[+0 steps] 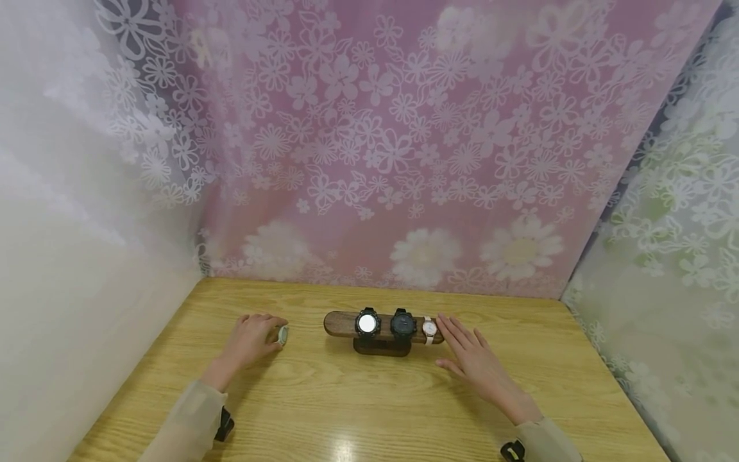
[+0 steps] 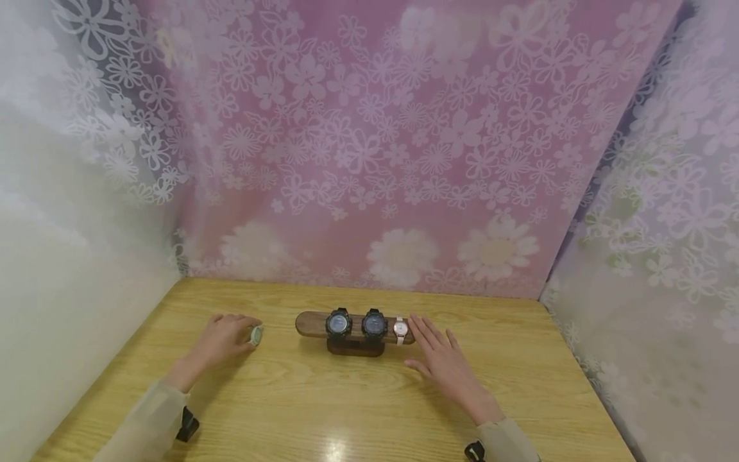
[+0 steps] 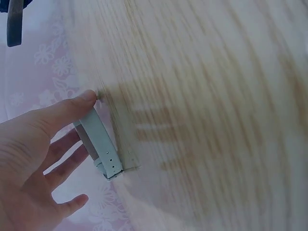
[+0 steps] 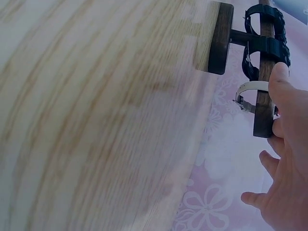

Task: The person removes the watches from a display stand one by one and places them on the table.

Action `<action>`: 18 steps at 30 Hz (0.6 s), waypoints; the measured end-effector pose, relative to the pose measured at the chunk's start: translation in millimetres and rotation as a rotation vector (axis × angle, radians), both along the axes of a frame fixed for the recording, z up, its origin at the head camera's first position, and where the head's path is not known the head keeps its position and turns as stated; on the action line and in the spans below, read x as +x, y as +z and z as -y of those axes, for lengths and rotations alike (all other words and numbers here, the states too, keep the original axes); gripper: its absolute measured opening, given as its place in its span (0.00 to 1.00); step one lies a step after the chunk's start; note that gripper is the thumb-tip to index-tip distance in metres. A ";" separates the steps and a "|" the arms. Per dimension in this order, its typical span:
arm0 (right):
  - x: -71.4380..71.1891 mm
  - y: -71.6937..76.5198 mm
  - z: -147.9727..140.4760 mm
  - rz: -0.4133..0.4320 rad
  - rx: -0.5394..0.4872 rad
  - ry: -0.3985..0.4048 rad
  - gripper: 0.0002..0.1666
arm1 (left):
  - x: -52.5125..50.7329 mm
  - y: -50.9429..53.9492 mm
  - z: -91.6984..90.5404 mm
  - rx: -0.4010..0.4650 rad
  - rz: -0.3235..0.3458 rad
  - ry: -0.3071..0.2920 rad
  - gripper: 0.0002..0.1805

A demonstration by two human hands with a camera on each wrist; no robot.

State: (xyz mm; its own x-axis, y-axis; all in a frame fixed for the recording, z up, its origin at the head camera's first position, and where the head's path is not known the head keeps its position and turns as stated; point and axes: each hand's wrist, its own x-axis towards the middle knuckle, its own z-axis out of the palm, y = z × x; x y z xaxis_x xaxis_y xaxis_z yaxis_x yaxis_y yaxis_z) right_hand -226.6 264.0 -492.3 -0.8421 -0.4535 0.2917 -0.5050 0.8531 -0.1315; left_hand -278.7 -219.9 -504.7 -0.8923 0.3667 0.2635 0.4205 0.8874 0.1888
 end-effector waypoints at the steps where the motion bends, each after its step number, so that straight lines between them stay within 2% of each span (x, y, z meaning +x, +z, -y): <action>1: -0.1 -0.2 -0.2 -0.002 -0.002 -0.001 0.50 | 0.2 -0.6 0.0 0.005 0.011 0.000 0.29; 9: -0.2 -0.9 -1.2 -0.013 0.004 0.005 0.51 | -1.6 -2.5 -0.2 0.029 0.059 -0.012 0.30; 15: -0.2 -0.5 -0.9 -0.006 -0.007 0.008 0.50 | -2.0 -2.6 -0.1 0.048 0.119 -0.013 0.31; 18: -0.2 -0.5 -0.7 -0.004 -0.011 0.010 0.49 | -1.1 -1.8 -1.1 0.054 0.121 -0.017 0.31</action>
